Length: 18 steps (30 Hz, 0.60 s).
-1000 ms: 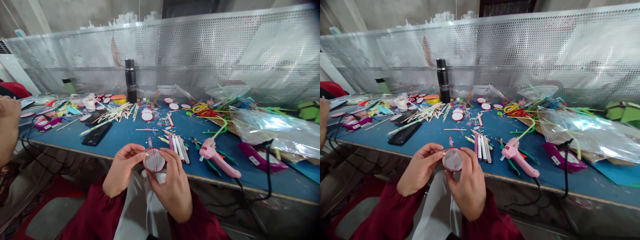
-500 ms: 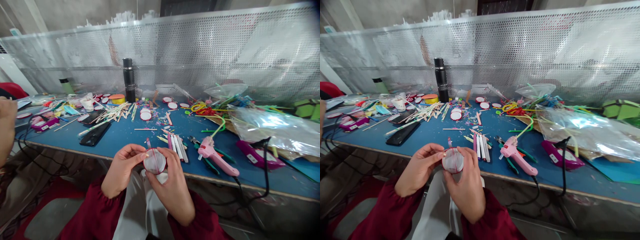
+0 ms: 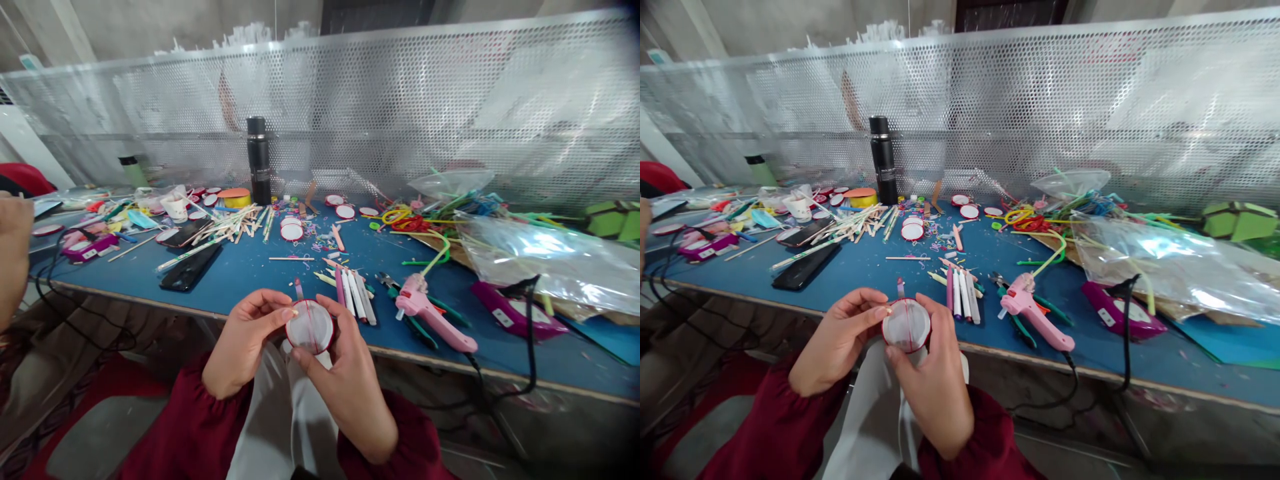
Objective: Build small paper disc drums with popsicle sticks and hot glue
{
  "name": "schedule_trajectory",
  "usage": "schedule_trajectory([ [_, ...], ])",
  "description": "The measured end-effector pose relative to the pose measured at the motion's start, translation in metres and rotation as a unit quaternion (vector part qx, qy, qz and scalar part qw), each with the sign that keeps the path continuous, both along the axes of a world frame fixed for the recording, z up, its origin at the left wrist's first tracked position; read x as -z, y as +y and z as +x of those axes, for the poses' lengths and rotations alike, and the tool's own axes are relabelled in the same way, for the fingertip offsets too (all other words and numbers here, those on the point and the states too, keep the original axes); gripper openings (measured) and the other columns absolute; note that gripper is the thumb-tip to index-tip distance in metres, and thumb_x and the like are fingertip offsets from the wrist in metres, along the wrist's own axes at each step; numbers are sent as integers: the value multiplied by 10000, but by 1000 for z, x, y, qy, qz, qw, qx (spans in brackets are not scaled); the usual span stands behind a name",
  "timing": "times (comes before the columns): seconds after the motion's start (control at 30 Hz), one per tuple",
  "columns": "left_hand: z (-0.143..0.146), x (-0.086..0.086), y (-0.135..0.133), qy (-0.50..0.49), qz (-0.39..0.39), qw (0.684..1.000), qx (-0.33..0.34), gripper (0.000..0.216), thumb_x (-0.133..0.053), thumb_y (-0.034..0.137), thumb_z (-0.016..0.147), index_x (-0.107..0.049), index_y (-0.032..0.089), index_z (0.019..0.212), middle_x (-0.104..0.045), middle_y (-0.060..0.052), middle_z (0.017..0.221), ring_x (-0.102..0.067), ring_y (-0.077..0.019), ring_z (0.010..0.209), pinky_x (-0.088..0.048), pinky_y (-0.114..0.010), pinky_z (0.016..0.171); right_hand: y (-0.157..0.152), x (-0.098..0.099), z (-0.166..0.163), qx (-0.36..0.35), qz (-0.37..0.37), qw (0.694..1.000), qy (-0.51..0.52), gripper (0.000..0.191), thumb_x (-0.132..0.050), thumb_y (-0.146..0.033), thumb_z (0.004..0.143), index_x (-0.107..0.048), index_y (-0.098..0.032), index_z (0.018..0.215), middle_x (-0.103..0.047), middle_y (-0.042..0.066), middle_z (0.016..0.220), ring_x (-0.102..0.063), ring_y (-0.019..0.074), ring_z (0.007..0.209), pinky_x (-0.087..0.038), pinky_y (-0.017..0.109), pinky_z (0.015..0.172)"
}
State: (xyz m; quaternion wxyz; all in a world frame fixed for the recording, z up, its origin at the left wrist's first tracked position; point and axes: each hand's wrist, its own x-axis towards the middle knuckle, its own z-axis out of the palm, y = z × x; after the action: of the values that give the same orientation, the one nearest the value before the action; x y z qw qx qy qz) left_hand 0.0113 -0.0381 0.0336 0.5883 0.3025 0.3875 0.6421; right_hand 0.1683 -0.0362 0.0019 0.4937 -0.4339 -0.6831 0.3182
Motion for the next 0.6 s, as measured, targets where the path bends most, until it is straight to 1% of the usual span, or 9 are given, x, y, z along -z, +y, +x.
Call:
schedule_trajectory([
  [0.1, 0, -1, -1, 4, 0, 1000, 7, 243, -905, 199, 647, -736, 164, 817, -770, -26, 793, -714, -133, 757, -565, -211, 707, -1, 3, 0, -25, -51, 997, 43, 680, -717, -220, 777, -449, -246, 1402, -585, 124, 1369, -626, 278, 1201, -556, 474, 992],
  [0.17, 1, -1, -2, 7, 0, 1000, 12, 236, -899, 195, 656, -734, 163, 821, -785, -45, 826, -728, -153, 820, -566, -220, 740, -1, 3, -1, -41, -76, 994, 64, 643, -688, -220, 798, -460, -245, 1398, -610, 116, 1351, -637, 264, 1194, -541, 475, 1018],
  [0.23, 3, 0, -3, 10, 0, 1000, 15, 230, -894, 185, 662, -734, 158, 826, -793, -58, 862, -727, -148, 832, -561, -214, 749, 0, 3, -2, -56, -94, 990, 83, 591, -646, -202, 820, -474, -250, 1383, -624, 103, 1345, -630, 243, 1218, -513, 472, 1060],
  [0.3, 5, 1, -4, 10, 0, 1000, 14, 224, -889, 179, 668, -735, 153, 828, -796, -63, 887, -721, -135, 817, -554, -206, 751, 0, 2, -3, -66, -104, 987, 105, 572, -625, -191, 827, -476, -253, 1376, -631, 98, 1345, -627, 227, 1231, -508, 455, 1069],
  [0.37, 7, 2, -5, 4, -1, 1000, 11, 223, -887, 177, 670, -733, 150, 829, -796, -67, 906, -719, -136, 816, -556, -215, 761, 1, 2, -4, -71, -113, 982, 131, 556, -640, -196, 812, -498, -250, 1347, -653, 95, 1314, -645, 224, 1203, -533, 432, 1034],
  [0.43, 9, 2, -6, -6, -4, 1000, 9, 228, -888, 180, 666, -729, 149, 828, -796, -68, 911, -717, -140, 793, -561, -229, 748, 2, 1, -4, -81, -130, 974, 165, 497, -672, -217, 795, -549, -245, 1276, -684, 86, 1257, -673, 223, 1141, -565, 407, 973],
  [0.53, 10, 0, -6, -21, -10, 1000, 7, 248, -895, 190, 652, -723, 151, 826, -795, -67, 899, -704, -130, 719, -556, -231, 691, 2, -2, -4, -104, -167, 955, 223, 402, -720, -266, 789, -609, -240, 1174, -719, 66, 1170, -701, 213, 1036, -589, 371, 885],
  [0.6, 10, -2, -6, -26, -19, 999, 3, 265, -902, 193, 639, -719, 151, 826, -791, -64, 882, -700, -127, 702, -552, -227, 673, 1, -3, -4, -105, -195, 942, 251, 393, -753, -298, 787, -627, -237, 1154, -732, 54, 1129, -701, 207, 999, -582, 359, 870],
])
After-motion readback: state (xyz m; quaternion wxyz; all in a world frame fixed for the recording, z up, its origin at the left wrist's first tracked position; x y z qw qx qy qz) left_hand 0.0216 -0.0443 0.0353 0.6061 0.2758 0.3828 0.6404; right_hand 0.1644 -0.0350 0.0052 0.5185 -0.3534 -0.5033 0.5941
